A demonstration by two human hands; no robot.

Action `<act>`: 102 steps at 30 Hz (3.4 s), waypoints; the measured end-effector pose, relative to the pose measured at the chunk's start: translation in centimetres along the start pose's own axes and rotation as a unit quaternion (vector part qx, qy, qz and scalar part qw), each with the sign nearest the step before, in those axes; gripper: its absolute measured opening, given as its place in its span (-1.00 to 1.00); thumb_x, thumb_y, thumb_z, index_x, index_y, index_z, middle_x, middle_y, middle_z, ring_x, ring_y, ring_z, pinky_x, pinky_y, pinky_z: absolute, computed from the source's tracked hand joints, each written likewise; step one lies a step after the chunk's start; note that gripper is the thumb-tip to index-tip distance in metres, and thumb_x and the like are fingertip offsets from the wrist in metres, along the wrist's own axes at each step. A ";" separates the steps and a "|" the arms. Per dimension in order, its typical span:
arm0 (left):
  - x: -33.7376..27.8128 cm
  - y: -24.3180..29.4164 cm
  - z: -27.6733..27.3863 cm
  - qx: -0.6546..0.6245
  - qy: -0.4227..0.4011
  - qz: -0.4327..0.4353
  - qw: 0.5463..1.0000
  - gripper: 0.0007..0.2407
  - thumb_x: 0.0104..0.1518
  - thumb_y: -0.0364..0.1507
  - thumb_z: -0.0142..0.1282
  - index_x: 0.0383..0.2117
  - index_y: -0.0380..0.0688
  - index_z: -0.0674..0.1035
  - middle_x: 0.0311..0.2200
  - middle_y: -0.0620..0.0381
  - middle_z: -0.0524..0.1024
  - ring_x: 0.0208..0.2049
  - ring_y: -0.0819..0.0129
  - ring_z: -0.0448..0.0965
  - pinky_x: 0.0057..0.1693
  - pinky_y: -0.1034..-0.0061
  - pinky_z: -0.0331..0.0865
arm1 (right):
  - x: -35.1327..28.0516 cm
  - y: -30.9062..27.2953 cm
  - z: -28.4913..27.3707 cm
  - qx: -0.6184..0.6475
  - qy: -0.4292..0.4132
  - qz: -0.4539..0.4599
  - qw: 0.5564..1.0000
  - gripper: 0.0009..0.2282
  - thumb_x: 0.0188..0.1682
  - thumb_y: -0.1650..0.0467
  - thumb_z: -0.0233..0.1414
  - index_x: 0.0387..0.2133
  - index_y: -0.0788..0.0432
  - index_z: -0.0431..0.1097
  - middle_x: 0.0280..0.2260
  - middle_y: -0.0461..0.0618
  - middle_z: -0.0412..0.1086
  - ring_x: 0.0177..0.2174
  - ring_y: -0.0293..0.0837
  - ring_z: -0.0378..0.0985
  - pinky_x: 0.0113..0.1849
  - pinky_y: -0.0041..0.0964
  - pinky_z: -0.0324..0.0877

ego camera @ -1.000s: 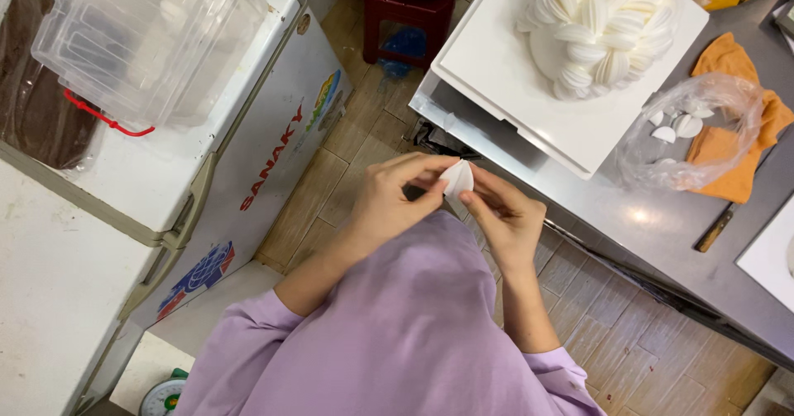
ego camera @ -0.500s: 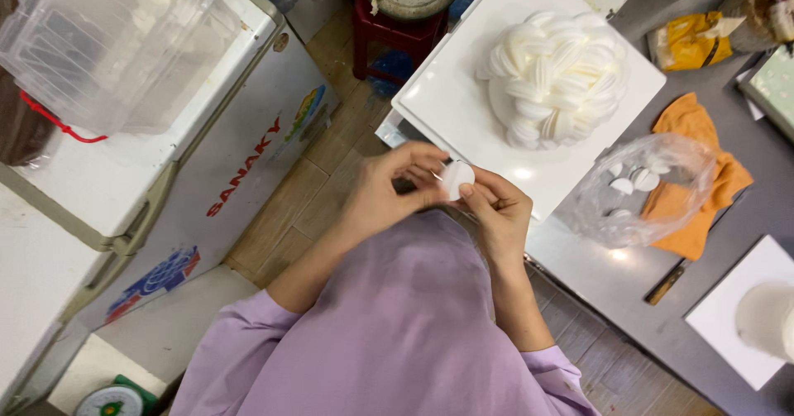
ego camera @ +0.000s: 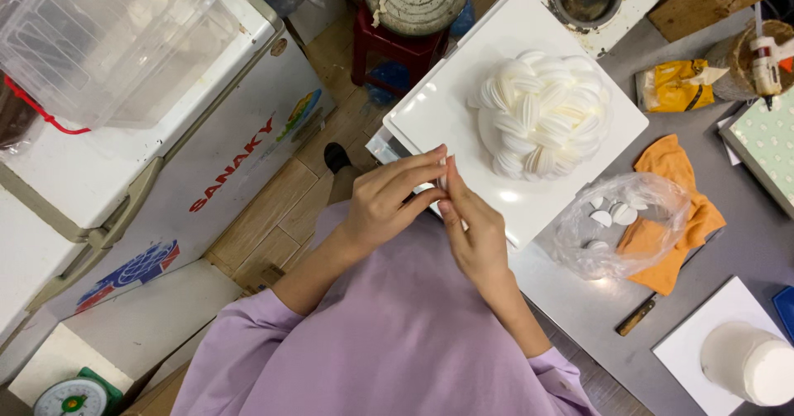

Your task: The person peels small white fondant pieces from a plastic bag and folds them into petal shapes by hand, then attaches the folded petals onto a large white fondant structure on a square board.

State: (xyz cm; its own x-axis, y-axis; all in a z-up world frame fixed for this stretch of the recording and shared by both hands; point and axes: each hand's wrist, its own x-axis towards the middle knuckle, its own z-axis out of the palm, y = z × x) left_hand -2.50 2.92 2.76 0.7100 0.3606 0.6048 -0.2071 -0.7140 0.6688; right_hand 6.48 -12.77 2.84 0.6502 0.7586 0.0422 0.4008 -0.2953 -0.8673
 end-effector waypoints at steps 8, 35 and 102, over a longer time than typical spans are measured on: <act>1.4 -1.6 0.0 -0.057 -0.055 0.035 0.996 -0.56 0.05 -0.35 0.41 0.07 -0.16 0.58 0.06 0.13 0.60 0.06 0.30 0.61 0.25 0.25 0.39 | 1.5 3.7 -1.2 0.438 0.004 0.085 0.895 -0.44 -0.02 0.50 0.23 0.27 0.36 0.24 -0.10 0.25 0.54 -0.13 0.00 0.65 -0.06 -0.21 0.56; -8.1 -9.8 8.6 -0.143 -0.027 -0.250 0.957 -0.50 0.03 -0.50 0.38 0.16 -0.19 0.52 0.13 0.00 0.52 0.12 0.23 0.55 0.21 0.41 0.47 | 6.5 9.8 -10.3 -0.324 0.030 -0.254 0.911 -0.63 -0.20 0.35 0.44 -0.20 0.15 0.46 0.23 0.04 0.32 0.29 0.16 0.23 0.28 0.17 0.16; -1.8 -9.1 12.5 -0.298 0.011 -0.266 0.917 -0.59 0.14 -0.54 0.35 0.14 -0.14 0.55 0.16 0.04 0.52 -0.10 0.48 0.67 0.07 0.57 0.61 | 14.4 8.8 -10.4 -0.261 -0.126 -0.298 0.910 -0.73 -0.07 0.31 0.35 -0.13 0.05 0.53 0.19 -0.04 0.38 0.26 0.03 0.29 0.35 0.21 0.03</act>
State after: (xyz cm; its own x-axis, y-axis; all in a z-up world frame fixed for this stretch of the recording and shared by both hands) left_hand 6.50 1.26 -9.85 0.8048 0.5793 0.1292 -0.1719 0.0192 0.9849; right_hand 26.07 -10.48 0.93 0.0750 0.9637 0.2561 0.9283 0.0263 -0.3710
